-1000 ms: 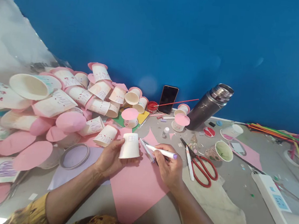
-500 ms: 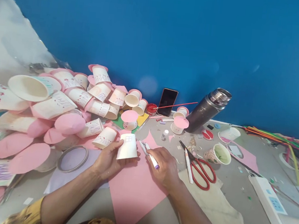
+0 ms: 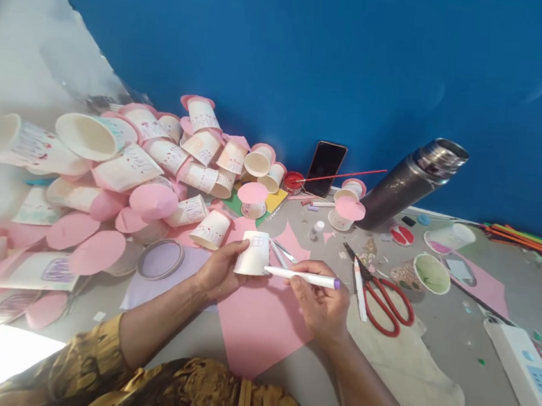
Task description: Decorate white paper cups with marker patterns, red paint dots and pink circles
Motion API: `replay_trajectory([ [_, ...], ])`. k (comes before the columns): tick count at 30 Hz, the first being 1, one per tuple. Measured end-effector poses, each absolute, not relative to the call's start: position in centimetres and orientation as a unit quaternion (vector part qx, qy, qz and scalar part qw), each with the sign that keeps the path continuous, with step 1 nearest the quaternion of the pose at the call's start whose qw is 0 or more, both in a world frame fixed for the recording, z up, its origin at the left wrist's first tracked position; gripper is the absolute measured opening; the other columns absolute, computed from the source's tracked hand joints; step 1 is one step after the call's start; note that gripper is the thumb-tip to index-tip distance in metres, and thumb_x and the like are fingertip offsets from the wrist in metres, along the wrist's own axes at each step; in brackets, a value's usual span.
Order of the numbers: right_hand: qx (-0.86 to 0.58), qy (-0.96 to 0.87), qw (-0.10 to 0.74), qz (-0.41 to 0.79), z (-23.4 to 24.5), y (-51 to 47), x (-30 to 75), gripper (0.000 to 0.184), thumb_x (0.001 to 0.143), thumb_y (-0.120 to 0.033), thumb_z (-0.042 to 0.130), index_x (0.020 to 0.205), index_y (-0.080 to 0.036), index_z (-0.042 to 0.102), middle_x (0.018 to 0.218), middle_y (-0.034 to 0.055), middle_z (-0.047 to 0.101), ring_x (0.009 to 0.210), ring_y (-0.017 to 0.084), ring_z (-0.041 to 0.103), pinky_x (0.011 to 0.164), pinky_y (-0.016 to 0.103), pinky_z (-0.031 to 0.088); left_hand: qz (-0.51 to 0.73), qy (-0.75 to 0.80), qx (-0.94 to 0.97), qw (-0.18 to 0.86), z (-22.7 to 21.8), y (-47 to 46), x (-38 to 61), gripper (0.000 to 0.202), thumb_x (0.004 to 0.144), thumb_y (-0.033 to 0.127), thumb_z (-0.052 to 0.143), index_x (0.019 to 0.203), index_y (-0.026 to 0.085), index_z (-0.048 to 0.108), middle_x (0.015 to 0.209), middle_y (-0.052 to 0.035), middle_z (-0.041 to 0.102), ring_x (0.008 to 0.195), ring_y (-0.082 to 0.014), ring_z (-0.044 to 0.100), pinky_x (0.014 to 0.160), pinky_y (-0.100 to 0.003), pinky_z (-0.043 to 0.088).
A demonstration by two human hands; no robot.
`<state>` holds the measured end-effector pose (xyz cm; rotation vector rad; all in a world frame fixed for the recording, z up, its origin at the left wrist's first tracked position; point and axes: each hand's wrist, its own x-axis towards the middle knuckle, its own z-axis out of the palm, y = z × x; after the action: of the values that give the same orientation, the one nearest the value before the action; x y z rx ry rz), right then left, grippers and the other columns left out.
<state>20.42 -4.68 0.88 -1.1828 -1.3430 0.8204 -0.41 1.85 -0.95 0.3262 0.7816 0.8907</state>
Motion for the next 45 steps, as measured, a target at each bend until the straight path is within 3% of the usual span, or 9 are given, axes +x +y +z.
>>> replay_trajectory([
  [8,-0.448,-0.691,0.511,0.246,2.2,-4.9,19.5,0.005,0.095,-0.023,0.067,0.095,-0.022,0.072,0.074,0.0035,0.076,0.064,0.02,0.073,0.06,0.032,0.059,0.429,0.368,0.237,0.79,-0.9,1.2,0.0,0.032,0.075,0.039,0.081,0.091,0.016,0.067,0.078,-0.0034,0.068,0.07,-0.0187,0.062,0.068,-0.032,0.053],
  [15,-0.406,-0.741,0.507,0.17,2.0,-4.8,19.4,0.011,0.094,-0.016,0.065,0.101,-0.022,0.071,0.079,0.0039,0.076,0.069,0.019,0.072,0.064,0.033,0.058,0.425,0.375,0.292,0.77,-0.7,0.9,0.1,0.037,0.073,0.042,0.084,0.093,0.016,0.067,0.072,-0.0003,0.064,0.063,-0.0158,0.057,0.06,-0.027,0.043],
  [24,-0.417,-0.765,0.464,0.159,2.1,-4.5,19.2,0.01,0.098,-0.026,0.064,0.095,-0.023,0.072,0.076,0.0049,0.075,0.066,0.021,0.071,0.063,0.033,0.057,0.422,0.383,0.319,0.757,-0.4,0.6,0.1,0.036,0.076,0.043,0.081,0.096,0.017,0.066,0.074,-0.0004,0.065,0.065,-0.0172,0.059,0.063,-0.029,0.045],
  [32,-0.4,-0.772,0.467,0.159,2.1,-4.4,19.2,0.007,0.097,-0.023,0.064,0.094,-0.023,0.07,0.073,0.0027,0.074,0.063,0.018,0.068,0.06,0.031,0.055,0.422,0.381,0.33,0.753,-0.8,0.6,0.0,0.034,0.079,0.043,0.079,0.097,0.017,0.066,0.075,-0.0005,0.065,0.066,-0.0169,0.059,0.063,-0.028,0.044],
  [45,-0.448,-0.745,0.473,0.145,2.3,-4.5,19.7,0.009,0.099,-0.025,0.061,0.097,-0.024,0.07,0.08,0.0047,0.076,0.064,0.019,0.07,0.06,0.032,0.056,0.426,0.384,0.307,0.759,-0.5,0.9,0.2,0.041,0.072,0.045,0.084,0.095,0.017,0.066,0.075,-0.001,0.067,0.065,-0.017,0.06,0.063,-0.028,0.043],
])
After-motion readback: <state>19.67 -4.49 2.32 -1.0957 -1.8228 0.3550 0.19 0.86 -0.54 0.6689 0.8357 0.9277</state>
